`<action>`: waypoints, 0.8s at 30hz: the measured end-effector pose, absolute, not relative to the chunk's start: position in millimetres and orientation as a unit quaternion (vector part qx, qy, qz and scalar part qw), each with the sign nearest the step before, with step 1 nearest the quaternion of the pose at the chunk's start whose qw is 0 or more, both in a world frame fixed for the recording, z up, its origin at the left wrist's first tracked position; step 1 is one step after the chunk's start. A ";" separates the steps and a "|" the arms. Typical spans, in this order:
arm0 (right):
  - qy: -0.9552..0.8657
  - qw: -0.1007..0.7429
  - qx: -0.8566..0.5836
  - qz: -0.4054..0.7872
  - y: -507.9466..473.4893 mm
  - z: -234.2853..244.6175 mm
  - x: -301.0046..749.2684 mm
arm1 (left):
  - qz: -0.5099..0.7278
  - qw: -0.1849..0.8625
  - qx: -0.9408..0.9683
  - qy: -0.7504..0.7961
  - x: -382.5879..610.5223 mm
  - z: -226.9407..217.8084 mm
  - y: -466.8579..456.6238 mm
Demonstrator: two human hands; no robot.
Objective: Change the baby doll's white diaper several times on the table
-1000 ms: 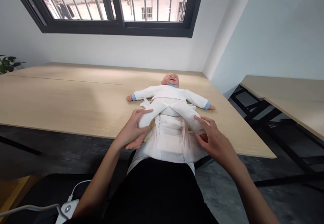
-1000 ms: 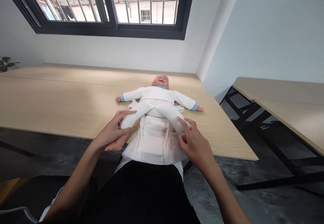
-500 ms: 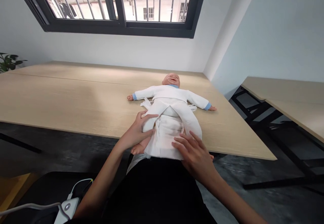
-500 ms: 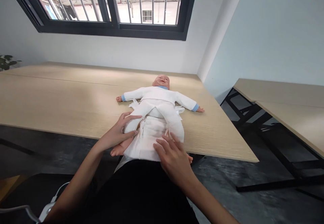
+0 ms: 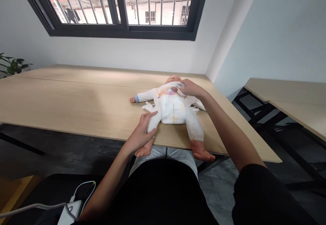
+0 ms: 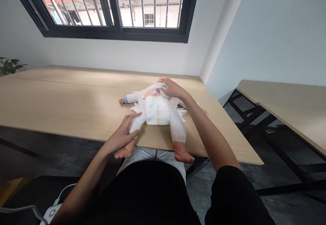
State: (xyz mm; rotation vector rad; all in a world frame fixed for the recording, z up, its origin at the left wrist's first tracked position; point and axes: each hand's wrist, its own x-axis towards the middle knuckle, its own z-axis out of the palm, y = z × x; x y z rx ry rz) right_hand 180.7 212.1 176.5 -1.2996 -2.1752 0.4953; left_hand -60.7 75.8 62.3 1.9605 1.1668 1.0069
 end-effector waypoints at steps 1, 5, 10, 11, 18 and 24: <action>-0.797 0.275 -0.486 0.231 221.5 169.9 183.9 | 0.381 0.317 0.746 0.445 -60.2 62.7 75.0; -0.721 0.282 -0.522 0.359 241.4 132.7 198.1 | 0.366 0.312 0.749 0.456 -56.8 61.4 69.8; -0.698 0.340 -0.526 0.348 250.3 97.4 202.0 | 0.329 0.218 0.758 0.519 -46.5 67.5 58.8; -0.701 0.358 -0.521 0.330 251.8 93.2 200.8 | 0.315 0.178 0.769 0.526 -42.7 72.2 57.8; -0.716 0.418 -0.544 0.134 255.8 79.8 194.9 | 0.143 0.067 0.939 0.306 4.0 111.9 101.4; -0.710 0.392 -0.585 0.011 249.4 84.1 215.5 | 0.084 0.109 0.967 0.214 33.3 118.5 179.6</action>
